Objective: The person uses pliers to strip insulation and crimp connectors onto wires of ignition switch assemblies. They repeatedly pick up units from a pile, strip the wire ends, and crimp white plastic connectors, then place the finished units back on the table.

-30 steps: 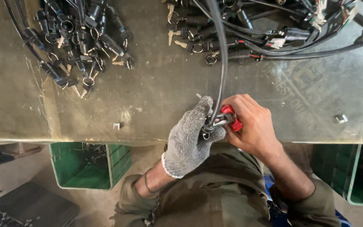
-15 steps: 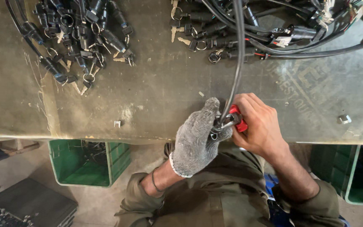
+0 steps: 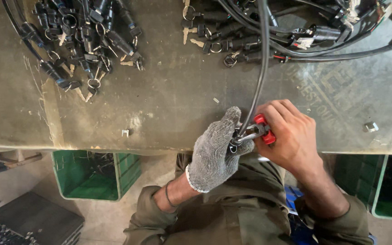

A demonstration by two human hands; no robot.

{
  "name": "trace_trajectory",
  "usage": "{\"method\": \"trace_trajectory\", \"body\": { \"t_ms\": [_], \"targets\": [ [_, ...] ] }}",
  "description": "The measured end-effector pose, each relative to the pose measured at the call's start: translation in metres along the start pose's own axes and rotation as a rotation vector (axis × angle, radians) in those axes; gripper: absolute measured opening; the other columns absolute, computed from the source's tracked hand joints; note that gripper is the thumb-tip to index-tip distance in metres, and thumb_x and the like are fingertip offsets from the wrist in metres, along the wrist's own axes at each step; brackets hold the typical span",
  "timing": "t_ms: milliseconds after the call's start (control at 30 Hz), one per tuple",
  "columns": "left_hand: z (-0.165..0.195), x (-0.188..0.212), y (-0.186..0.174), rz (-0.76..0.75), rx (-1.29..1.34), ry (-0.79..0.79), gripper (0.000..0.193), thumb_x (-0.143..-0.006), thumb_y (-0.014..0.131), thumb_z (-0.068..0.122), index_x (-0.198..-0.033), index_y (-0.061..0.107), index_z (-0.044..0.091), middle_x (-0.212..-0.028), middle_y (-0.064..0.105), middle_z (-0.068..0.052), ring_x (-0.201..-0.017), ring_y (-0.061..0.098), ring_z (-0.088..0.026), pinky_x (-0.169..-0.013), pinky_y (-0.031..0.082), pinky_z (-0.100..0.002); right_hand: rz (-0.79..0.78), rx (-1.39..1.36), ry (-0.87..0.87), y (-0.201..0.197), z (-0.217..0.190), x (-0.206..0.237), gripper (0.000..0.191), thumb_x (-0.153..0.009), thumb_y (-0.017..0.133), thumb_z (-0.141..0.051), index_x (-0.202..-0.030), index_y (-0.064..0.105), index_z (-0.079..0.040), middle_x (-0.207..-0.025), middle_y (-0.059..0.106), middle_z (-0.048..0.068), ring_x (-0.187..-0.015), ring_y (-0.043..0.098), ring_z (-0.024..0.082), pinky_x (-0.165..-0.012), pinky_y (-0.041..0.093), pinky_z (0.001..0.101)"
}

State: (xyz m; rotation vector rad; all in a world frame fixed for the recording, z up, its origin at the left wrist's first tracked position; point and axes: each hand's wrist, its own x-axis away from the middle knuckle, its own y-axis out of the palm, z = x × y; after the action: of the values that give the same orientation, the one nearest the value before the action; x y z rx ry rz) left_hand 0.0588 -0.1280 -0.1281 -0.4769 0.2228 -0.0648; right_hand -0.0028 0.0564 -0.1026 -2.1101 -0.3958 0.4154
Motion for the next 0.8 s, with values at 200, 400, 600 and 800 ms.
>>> {"method": "trace_trajectory", "body": {
  "t_ms": [200,400,600,800],
  "targets": [
    [0.0,0.002,0.005,0.034,0.014,0.038,0.069,-0.093,0.081,0.015,-0.151,0.045,0.003,-0.116,0.07,-0.013,-0.1,0.068,-0.033,-0.085,0.056,-0.041,-0.083,0.107,0.057,0.0,0.003,0.001,0.03,-0.063,0.078,-0.017,-0.086,0.059,-0.009,-0.083,0.061,0.007,-0.085,0.064,0.03,-0.063,0.05,0.0427],
    [0.002,0.001,0.008,0.01,-0.166,0.022,0.066,-0.091,0.083,0.017,-0.146,0.049,0.006,-0.113,0.071,-0.012,-0.095,0.068,-0.032,-0.083,0.056,-0.043,-0.085,0.162,0.125,0.004,0.009,0.004,0.032,-0.079,0.083,-0.024,-0.077,0.055,-0.009,-0.078,0.06,0.004,-0.077,0.063,0.028,-0.064,0.048,0.0427],
    [-0.001,-0.002,0.008,0.065,-0.023,0.065,0.075,-0.093,0.083,0.016,-0.153,0.041,0.001,-0.112,0.068,-0.011,-0.094,0.068,-0.031,-0.083,0.056,-0.041,0.029,-0.012,0.051,0.002,0.004,0.008,0.025,-0.075,0.073,-0.009,-0.098,0.064,-0.009,-0.093,0.066,0.006,-0.086,0.066,0.03,-0.071,0.051,0.0391],
    [-0.004,-0.001,0.008,0.053,0.028,0.082,0.076,-0.095,0.081,0.015,-0.157,0.039,0.001,-0.116,0.07,-0.01,-0.098,0.067,-0.031,-0.084,0.056,-0.039,0.012,0.004,0.049,0.001,0.003,0.008,0.025,-0.074,0.076,-0.012,-0.096,0.063,-0.008,-0.094,0.067,0.006,-0.087,0.065,0.029,-0.07,0.051,0.0408]
  ]
}}
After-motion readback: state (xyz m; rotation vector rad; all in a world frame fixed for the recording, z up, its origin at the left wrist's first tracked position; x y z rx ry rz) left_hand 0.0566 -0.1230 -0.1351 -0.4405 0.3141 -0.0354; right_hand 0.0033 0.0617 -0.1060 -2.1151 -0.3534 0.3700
